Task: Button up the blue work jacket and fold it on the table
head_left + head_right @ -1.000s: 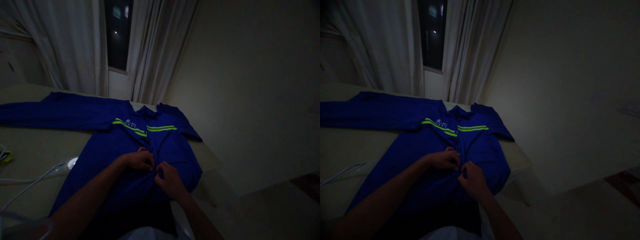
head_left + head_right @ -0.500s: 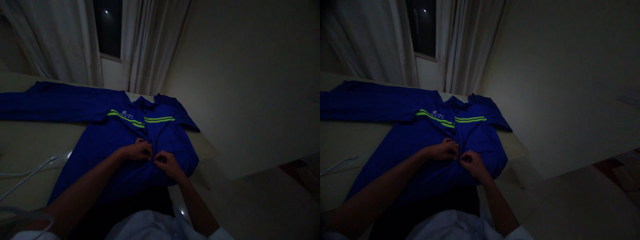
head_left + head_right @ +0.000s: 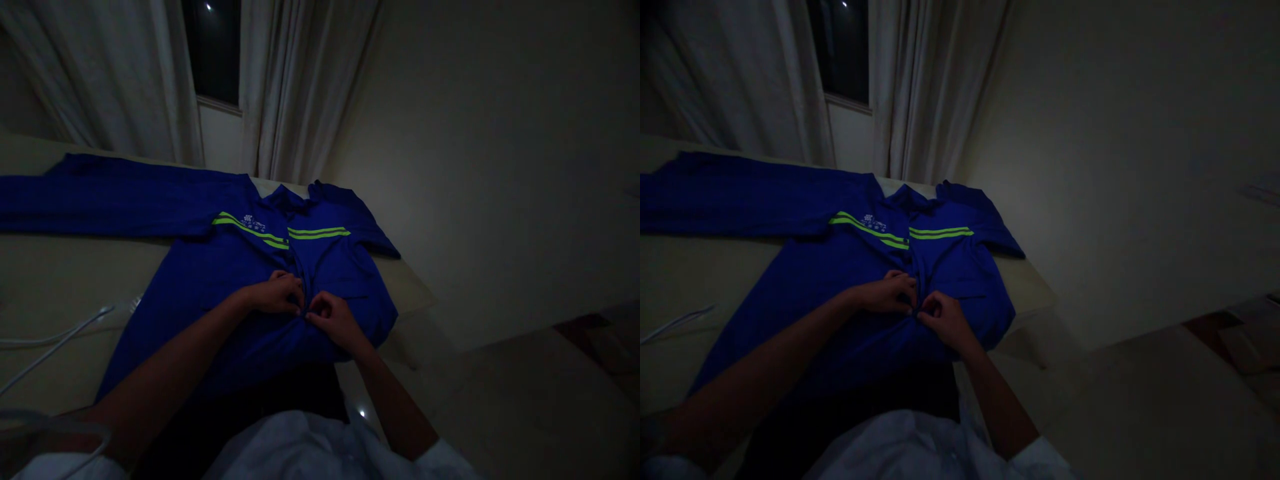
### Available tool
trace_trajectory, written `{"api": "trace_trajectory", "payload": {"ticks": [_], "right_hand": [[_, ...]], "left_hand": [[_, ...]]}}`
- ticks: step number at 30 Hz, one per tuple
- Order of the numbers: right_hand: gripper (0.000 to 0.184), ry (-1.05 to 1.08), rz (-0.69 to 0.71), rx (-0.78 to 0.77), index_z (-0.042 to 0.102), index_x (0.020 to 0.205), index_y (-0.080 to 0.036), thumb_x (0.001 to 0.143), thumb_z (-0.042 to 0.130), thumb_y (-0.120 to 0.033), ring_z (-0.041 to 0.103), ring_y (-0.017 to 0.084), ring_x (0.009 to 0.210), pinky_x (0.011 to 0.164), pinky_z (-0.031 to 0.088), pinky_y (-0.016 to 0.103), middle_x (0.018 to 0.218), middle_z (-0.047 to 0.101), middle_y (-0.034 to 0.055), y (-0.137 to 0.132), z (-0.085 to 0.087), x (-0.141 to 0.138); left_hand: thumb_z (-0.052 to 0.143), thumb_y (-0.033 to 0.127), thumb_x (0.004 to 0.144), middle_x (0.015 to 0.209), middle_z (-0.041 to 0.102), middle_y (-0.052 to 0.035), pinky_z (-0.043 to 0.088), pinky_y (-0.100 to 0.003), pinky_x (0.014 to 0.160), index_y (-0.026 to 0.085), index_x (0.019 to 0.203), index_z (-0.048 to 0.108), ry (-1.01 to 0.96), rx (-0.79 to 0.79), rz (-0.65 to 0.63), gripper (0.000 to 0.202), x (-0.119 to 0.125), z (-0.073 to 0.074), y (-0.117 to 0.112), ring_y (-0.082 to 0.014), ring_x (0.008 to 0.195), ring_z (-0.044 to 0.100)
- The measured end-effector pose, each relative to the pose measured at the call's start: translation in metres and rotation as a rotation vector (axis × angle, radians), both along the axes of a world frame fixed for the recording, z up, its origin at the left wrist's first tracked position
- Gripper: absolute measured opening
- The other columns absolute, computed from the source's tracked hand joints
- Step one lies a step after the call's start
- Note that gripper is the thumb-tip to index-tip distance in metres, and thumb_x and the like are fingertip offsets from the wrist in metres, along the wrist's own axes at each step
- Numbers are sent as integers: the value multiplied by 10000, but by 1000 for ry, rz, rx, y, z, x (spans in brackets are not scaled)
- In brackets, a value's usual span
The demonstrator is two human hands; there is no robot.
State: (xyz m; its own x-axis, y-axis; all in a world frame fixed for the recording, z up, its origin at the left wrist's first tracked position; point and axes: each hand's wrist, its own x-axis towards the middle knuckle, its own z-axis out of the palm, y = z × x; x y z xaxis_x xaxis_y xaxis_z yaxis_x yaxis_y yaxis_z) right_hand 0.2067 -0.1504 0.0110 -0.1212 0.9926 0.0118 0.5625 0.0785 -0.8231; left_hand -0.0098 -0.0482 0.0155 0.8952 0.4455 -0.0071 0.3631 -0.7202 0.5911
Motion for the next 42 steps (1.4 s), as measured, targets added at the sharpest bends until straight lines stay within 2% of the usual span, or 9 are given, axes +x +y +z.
{"api": "trace_trajectory", "payload": {"ticks": [7,14,19,21,24,28,34,38,42], "right_hand": [[186,17,-79,29,648,863,-208,755,754,-316,440,105,562,525,312,230,673,567,-68,-6,-1,-9],[198,64,-202,122,603,873,-210,779,692,-360,482,114,580,556,372,245,786,608,-33,-1,-6,-9],[152,17,-515,499,595,988,-219,839,570,-244,600,199,851,770,498,320,952,623,39,-29,2,12],[205,-193,-418,634,633,1011,-225,860,515,-154,608,225,976,869,492,369,1072,633,77,-50,7,14],[292,-478,-38,674,687,1090,-236,909,504,-100,604,240,1097,973,432,409,1158,675,84,-75,12,6],[252,-625,121,548,696,1148,-217,942,727,-360,621,253,1014,904,402,406,1038,736,71,-78,7,1],[304,-411,-37,711,618,762,-210,1044,613,-322,567,176,740,794,381,357,695,644,6,-72,-5,9],[230,-363,311,735,685,863,-215,1009,673,-392,581,172,740,798,404,358,702,662,1,-73,-1,-8],[322,-212,501,617,702,1149,-209,965,720,-473,656,183,901,834,488,329,959,724,52,-50,20,-18]], "left_hand": [[741,303,897,1055,646,5,214,-436,1112,284,965,763,-20,16,15,75,0,0,-3,-231,1148,563],[827,505,808,1213,679,-19,208,-454,1146,281,1122,706,-12,12,40,405,1,-1,-3,-272,1223,559],[818,390,839,1112,746,36,221,-373,1129,292,998,757,18,-52,28,196,-9,3,8,-223,1170,617],[813,377,842,1082,762,36,233,-366,1120,287,1008,760,16,-45,54,196,-10,3,11,-215,1137,635],[808,380,837,1059,772,23,255,-367,1101,279,1018,767,17,-31,107,211,-13,2,14,-220,1116,643],[785,399,852,1071,774,6,292,-371,1064,279,1019,775,18,-16,185,206,-23,3,23,-245,1134,633],[844,535,789,1057,748,-5,274,-399,1089,254,935,759,-67,-3,215,328,-18,-2,15,-250,1125,625],[753,622,857,1065,730,-3,258,-424,1131,263,936,755,-150,-7,20,368,2,0,-7,-230,1133,613],[505,537,1031,1060,725,-71,428,-385,1010,224,979,740,-218,121,258,395,0,5,-3,-231,1038,644]]}}
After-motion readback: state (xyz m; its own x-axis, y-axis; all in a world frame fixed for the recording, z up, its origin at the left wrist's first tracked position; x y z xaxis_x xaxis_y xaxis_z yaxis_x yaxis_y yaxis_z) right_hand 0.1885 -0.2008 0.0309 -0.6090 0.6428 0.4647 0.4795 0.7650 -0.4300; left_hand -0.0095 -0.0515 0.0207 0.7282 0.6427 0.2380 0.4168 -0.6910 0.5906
